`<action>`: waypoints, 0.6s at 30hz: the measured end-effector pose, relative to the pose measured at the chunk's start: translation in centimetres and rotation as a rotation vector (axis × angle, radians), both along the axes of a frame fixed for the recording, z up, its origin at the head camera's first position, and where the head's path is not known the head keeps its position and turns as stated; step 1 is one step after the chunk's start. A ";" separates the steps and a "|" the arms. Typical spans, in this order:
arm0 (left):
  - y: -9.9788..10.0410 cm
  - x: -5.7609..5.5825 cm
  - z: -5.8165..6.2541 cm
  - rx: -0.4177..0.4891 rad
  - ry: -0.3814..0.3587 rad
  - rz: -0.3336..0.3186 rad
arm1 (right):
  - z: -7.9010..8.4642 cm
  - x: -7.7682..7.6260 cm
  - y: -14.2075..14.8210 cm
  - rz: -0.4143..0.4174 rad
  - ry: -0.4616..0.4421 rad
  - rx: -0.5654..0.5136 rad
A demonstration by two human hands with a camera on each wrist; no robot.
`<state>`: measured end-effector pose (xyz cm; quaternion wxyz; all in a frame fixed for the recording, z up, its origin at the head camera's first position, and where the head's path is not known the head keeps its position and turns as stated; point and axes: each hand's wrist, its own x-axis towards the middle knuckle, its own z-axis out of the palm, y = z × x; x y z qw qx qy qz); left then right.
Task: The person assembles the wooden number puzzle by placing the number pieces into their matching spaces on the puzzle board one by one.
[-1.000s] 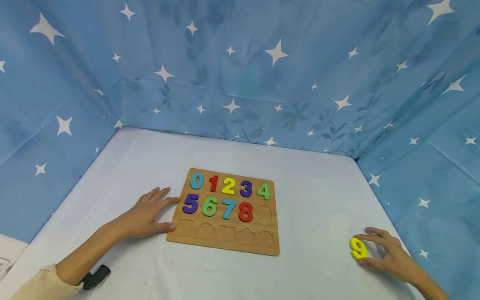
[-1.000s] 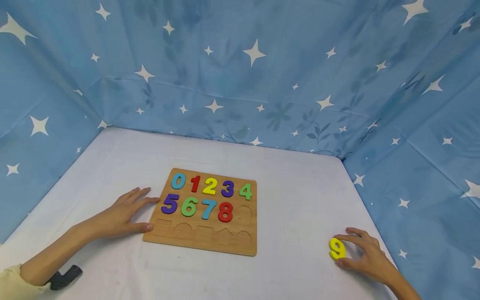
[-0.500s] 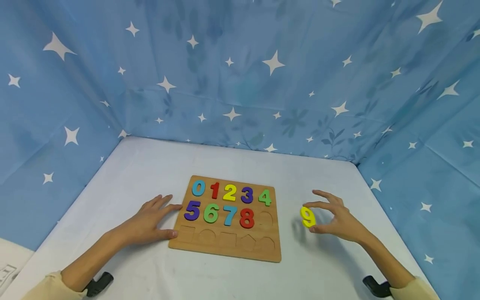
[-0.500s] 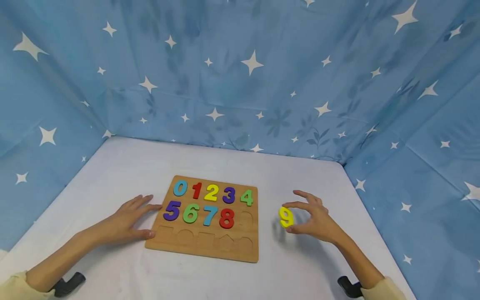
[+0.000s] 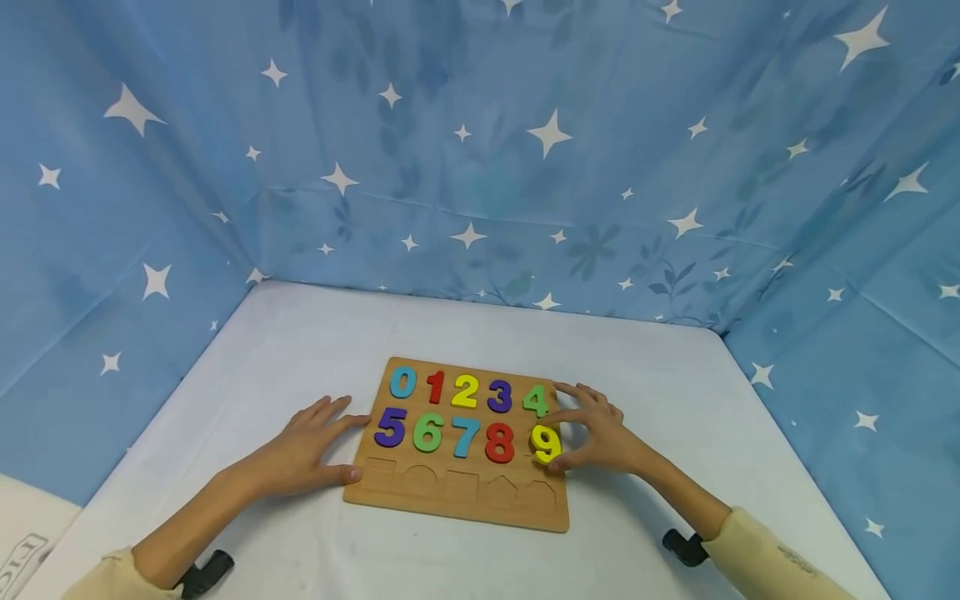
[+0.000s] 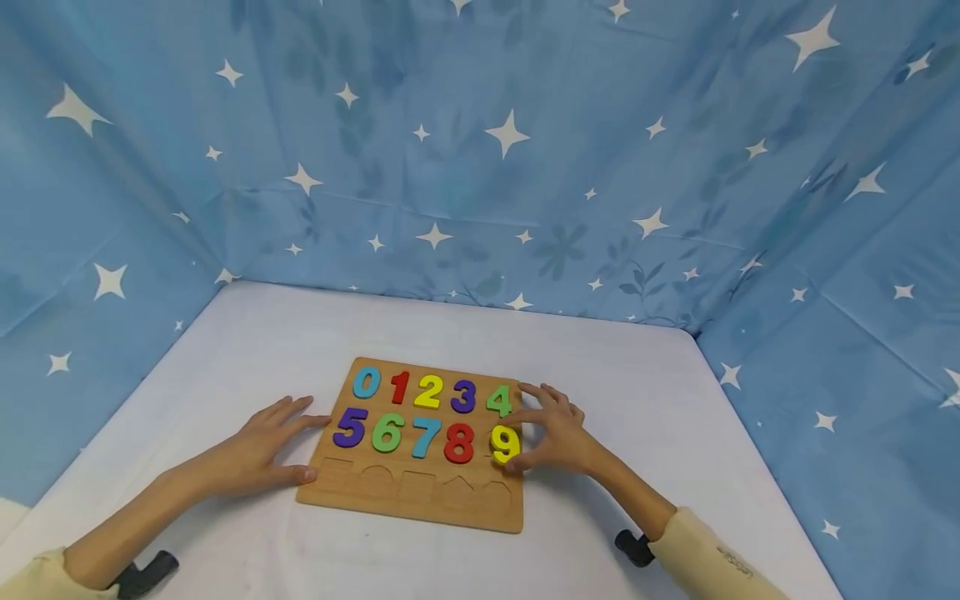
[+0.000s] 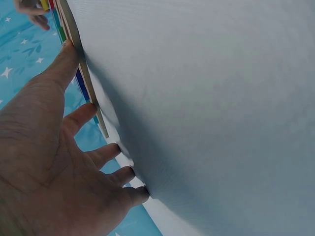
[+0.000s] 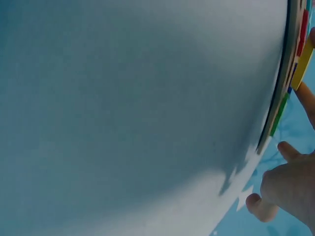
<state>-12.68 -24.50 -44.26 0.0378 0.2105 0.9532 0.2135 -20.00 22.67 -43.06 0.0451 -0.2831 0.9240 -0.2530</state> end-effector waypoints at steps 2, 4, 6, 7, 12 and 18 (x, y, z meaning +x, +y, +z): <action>0.1 0.0 0.0 -0.003 -0.007 0.005 | -0.5 0.1 -0.3 0.003 0.008 0.016; 0.1 0.0 -0.1 -0.008 -0.004 0.007 | -0.8 0.1 -0.6 0.003 0.019 0.020; 0.1 0.0 -0.1 -0.011 0.000 0.008 | -0.9 0.2 -0.8 -0.001 0.030 0.019; 0.1 0.0 -0.2 -0.009 0.001 0.008 | -0.9 0.3 -0.9 -0.005 0.037 0.017; 0.2 0.0 -0.2 -0.007 0.002 0.010 | -1.0 0.4 -1.2 -0.014 0.073 0.037; 0.1 0.0 -0.2 -0.010 0.003 0.016 | -0.7 0.5 -1.6 -0.013 0.134 0.079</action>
